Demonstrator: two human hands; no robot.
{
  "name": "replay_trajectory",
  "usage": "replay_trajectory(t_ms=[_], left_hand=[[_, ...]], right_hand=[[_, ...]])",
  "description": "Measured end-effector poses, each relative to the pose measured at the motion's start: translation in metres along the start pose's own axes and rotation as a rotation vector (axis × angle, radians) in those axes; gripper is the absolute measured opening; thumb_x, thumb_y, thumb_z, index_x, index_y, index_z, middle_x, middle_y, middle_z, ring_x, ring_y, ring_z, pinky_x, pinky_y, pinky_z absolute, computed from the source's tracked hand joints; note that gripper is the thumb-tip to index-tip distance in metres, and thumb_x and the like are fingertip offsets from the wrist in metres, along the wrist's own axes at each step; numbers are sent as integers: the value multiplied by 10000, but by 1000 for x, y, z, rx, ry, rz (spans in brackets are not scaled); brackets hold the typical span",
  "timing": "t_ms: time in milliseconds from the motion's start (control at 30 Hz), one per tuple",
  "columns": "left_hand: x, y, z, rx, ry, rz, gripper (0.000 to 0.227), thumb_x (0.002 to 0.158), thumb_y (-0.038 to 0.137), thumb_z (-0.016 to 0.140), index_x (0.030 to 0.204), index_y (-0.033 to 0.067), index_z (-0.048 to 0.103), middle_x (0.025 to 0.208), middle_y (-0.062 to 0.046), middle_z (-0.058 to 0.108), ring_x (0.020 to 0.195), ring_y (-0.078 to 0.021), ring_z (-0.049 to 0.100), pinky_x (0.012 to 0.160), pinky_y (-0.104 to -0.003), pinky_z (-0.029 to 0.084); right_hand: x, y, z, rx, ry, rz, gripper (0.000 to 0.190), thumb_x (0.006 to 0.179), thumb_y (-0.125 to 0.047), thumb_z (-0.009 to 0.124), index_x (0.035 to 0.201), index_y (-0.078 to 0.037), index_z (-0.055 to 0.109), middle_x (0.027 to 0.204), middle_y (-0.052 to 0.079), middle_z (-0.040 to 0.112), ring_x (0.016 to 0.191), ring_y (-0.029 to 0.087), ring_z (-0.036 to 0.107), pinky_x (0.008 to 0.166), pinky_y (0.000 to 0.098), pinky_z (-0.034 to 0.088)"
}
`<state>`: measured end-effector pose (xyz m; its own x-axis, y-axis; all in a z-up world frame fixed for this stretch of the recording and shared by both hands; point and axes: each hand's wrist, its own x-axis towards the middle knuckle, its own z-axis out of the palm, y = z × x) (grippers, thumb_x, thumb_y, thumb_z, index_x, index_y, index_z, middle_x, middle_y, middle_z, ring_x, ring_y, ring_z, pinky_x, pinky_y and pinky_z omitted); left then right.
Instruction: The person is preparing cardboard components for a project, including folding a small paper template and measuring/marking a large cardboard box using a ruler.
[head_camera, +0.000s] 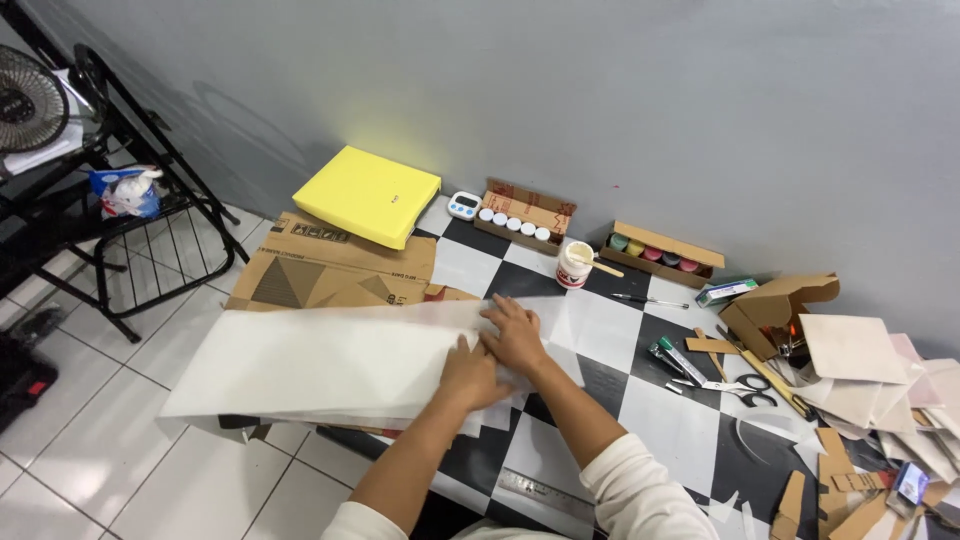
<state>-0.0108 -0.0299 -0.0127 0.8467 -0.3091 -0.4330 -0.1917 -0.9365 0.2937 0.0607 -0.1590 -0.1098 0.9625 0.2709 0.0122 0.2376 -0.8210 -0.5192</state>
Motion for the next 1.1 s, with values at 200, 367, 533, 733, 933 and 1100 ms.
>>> replay_trajectory(t_ms=[200, 367, 533, 733, 933, 1100], left_hand=[[-45, 0, -38, 77, -251, 77, 1132, 737, 421, 803, 1649, 160, 185, 1737, -131, 37, 1582, -401, -47, 1229, -669, -45], [49, -73, 49, -196, 158, 118, 501, 1011, 100, 405, 1493, 152, 530, 1370, -213, 640, 1338, -381, 565, 1096, -521, 447], [26, -78, 21, -361, 344, -41, 520, 940, 81, 489, 1452, 134, 564, 1256, -184, 699, 1204, -335, 662, 1005, -464, 536], [30, -92, 37, -603, 547, -212, 498, 958, 86, 533, 1428, -78, 520, 1374, -311, 584, 1321, -406, 550, 1101, -505, 449], [32, -127, 25, -1546, 1098, -495, 586, 928, 105, 610, 1409, -172, 425, 1388, -403, 478, 1381, -499, 433, 1144, -560, 328], [29, -161, 31, -1980, 1059, -564, 575, 905, 124, 656, 1418, 11, 421, 1371, -267, 512, 1364, -451, 468, 1110, -533, 403]], right_hand=[[-4, 33, 4, -15, -56, 113, 476, 941, -386, 671, 1400, -291, 592, 1634, 47, 367, 1522, 265, 300, 1175, 535, 200], [-23, 16, -19, 179, 190, 38, 376, 954, -256, 667, 1326, -214, 643, 1599, 98, 418, 1477, 290, 373, 1167, 527, 217], [-39, 24, -14, 132, 601, -52, 381, 943, -256, 674, 1318, -247, 608, 1591, 68, 371, 1436, 268, 361, 1128, 459, 239], [-50, 38, 2, 294, 797, 34, 370, 945, -244, 680, 1301, -206, 587, 1477, 60, 435, 1344, 262, 451, 1091, 426, 318], [-50, 7, 12, 1194, 436, 420, 391, 1008, -161, 589, 1386, -102, 508, 1196, 110, 531, 1028, 269, 621, 876, 376, 538], [-35, -17, 31, 1580, 91, 582, 509, 964, -129, 648, 1429, -96, 442, 1202, 99, 536, 1028, 284, 697, 849, 379, 626]])
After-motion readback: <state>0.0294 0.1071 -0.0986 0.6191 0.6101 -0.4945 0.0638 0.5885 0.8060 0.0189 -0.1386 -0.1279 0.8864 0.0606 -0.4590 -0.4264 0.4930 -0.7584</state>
